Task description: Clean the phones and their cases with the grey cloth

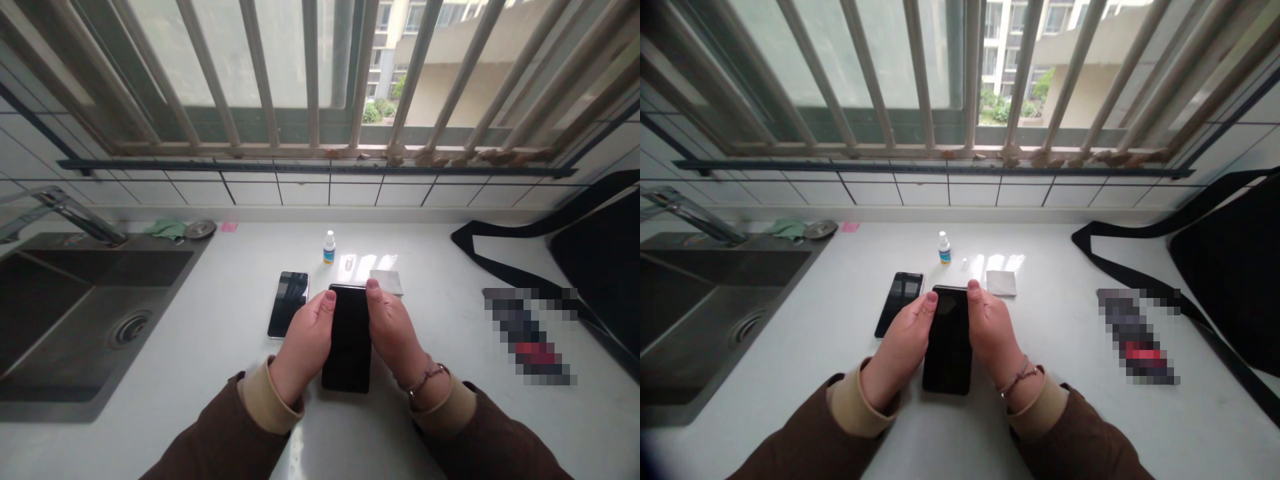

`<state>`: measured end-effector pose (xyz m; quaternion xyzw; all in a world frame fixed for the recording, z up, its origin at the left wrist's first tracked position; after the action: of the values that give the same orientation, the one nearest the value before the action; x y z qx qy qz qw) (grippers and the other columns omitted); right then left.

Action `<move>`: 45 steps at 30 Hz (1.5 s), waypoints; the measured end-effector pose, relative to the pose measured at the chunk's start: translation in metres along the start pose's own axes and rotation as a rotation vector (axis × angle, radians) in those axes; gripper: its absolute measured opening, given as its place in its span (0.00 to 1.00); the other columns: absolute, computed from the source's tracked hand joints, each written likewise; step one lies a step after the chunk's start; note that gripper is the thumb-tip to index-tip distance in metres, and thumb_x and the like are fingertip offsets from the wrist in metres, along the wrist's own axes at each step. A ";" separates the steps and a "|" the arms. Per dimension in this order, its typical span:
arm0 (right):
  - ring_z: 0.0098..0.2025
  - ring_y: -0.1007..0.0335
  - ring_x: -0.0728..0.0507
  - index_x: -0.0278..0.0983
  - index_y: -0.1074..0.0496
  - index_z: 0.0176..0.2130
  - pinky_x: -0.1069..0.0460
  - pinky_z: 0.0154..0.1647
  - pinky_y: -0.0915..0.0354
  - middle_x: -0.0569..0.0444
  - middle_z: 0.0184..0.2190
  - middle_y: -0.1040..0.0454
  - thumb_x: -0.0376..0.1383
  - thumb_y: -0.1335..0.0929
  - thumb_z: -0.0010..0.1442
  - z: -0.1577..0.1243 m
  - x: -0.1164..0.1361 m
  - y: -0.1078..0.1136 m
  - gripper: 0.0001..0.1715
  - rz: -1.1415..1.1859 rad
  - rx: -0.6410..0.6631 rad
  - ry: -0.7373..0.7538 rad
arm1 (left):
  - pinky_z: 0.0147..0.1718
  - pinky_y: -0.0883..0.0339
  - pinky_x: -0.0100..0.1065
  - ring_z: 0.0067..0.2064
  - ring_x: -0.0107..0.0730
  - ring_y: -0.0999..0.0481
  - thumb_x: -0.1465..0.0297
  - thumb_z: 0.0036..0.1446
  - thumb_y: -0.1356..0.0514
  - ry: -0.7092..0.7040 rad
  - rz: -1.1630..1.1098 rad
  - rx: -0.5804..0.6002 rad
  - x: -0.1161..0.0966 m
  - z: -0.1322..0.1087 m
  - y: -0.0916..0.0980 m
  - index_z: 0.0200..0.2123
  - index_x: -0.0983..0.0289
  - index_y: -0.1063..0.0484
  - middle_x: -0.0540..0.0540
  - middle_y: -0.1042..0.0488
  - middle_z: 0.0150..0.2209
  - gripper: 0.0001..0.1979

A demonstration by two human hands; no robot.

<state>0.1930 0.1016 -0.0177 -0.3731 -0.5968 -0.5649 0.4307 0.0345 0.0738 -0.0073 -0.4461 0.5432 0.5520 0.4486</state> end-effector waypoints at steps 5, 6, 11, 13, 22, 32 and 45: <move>0.28 0.37 0.42 0.42 0.35 0.25 0.48 0.28 0.43 0.53 0.24 0.32 0.69 0.49 0.73 0.000 0.002 0.002 0.44 -0.062 -0.038 0.029 | 0.39 0.36 0.37 0.36 0.42 0.27 0.50 0.74 0.45 0.007 0.005 -0.016 -0.003 0.000 0.001 0.34 0.61 0.25 0.55 0.24 0.32 0.24; 0.28 0.37 0.42 0.42 0.36 0.25 0.48 0.28 0.43 0.53 0.24 0.32 0.68 0.49 0.73 0.000 0.002 0.002 0.44 -0.069 -0.038 0.032 | 0.38 0.37 0.37 0.36 0.42 0.27 0.49 0.73 0.45 0.013 -0.002 -0.014 -0.002 0.000 0.001 0.34 0.61 0.25 0.55 0.24 0.32 0.24; 0.27 0.38 0.43 0.43 0.39 0.24 0.48 0.28 0.45 0.53 0.23 0.33 0.66 0.49 0.75 0.001 0.006 0.002 0.41 -0.116 -0.046 0.087 | 0.37 0.36 0.37 0.36 0.42 0.26 0.49 0.74 0.46 0.017 0.022 -0.004 0.001 0.000 0.000 0.34 0.60 0.26 0.55 0.24 0.33 0.24; 0.27 0.38 0.43 0.43 0.40 0.25 0.48 0.29 0.46 0.54 0.23 0.33 0.64 0.48 0.76 0.001 0.009 0.004 0.40 -0.131 -0.068 0.123 | 0.37 0.36 0.37 0.36 0.42 0.26 0.50 0.74 0.46 0.011 0.046 -0.013 0.001 0.000 0.002 0.33 0.60 0.27 0.54 0.24 0.32 0.23; 0.30 0.33 0.41 0.41 0.31 0.28 0.48 0.32 0.39 0.52 0.26 0.28 0.68 0.49 0.74 0.001 0.006 -0.001 0.44 0.051 0.035 0.048 | 0.44 0.30 0.38 0.41 0.41 0.22 0.50 0.74 0.42 0.036 -0.135 -0.048 0.014 0.000 0.001 0.38 0.62 0.22 0.57 0.19 0.38 0.22; 0.25 0.33 0.45 0.40 0.32 0.19 0.50 0.32 0.42 0.53 0.18 0.31 0.68 0.55 0.74 -0.001 -0.002 -0.019 0.55 -0.033 0.251 0.019 | 0.47 0.22 0.36 0.45 0.36 0.14 0.56 0.74 0.40 0.140 -0.846 -0.510 0.028 0.010 0.037 0.56 0.63 0.23 0.60 0.15 0.49 0.19; 0.25 0.27 0.45 0.38 0.26 0.27 0.52 0.29 0.37 0.52 0.21 0.23 0.72 0.41 0.70 -0.003 -0.002 -0.027 0.46 0.090 0.348 0.009 | 0.39 0.21 0.30 0.39 0.31 0.14 0.63 0.78 0.45 0.129 -0.984 -0.555 0.026 0.006 0.035 0.50 0.64 0.21 0.58 0.14 0.44 0.15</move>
<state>0.1690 0.0968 -0.0288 -0.3165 -0.6664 -0.4349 0.5163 -0.0046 0.0800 -0.0262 -0.7806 0.1325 0.3716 0.4848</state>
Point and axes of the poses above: each hand's wrist, its own z-axis towards the middle knuckle, its own y-axis out of the back of the hand, x = y × z, the point moved 7 cm from there along z, towards the middle knuckle
